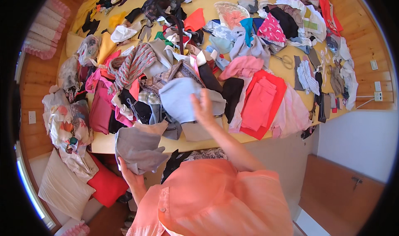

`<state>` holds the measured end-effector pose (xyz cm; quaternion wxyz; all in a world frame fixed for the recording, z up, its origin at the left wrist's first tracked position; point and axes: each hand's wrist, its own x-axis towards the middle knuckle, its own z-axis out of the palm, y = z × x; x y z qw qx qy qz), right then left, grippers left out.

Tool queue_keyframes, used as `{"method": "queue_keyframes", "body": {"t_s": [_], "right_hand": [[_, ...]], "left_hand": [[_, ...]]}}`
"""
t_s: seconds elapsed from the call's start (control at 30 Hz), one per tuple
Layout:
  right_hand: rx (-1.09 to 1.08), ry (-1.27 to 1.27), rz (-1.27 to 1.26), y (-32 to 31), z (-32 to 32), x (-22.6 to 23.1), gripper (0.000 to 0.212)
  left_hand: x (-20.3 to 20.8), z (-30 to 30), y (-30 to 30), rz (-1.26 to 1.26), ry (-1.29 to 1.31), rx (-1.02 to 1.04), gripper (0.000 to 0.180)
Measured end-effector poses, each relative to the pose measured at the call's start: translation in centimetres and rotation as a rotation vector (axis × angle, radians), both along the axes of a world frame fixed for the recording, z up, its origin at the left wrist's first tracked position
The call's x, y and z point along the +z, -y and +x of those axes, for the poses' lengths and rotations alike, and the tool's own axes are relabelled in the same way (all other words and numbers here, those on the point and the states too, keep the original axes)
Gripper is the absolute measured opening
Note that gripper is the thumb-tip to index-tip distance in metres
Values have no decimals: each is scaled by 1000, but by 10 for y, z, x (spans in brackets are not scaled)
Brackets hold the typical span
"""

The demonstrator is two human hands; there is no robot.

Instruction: Sort and fold various articles of clothing on a bed.

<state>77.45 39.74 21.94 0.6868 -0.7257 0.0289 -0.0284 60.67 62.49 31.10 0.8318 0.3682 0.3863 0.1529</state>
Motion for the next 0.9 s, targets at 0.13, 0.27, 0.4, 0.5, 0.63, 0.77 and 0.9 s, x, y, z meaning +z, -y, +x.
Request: {"method": "queue_keyframes", "body": {"t_s": [0.13, 0.27, 0.4, 0.5, 0.63, 0.77, 0.9], "right_hand": [[-149, 2, -608, 86, -19, -51, 27], [-97, 205, -734, 69, -10, -28, 33], [311, 438, -638, 9, 28, -19, 36], [400, 461, -630, -27, 61, -27, 41], [598, 370, -832, -33, 87, -49, 42], [780, 376, -787, -12, 82, -28, 19], [960, 533, -600, 1, 53, 20, 15]], "left_hand": [[-6, 11, 3, -8, -9, -31, 47], [-8, 18, 8, 33, -30, -34, 43], [-9, 34, 16, 19, -39, -67, 40], [-9, 44, 21, 57, -53, -51, 39], [-3, 56, 24, 81, -67, -18, 38], [-2, 64, 18, 127, -98, 7, 38], [-9, 76, 7, 309, -24, -98, 42]]}}
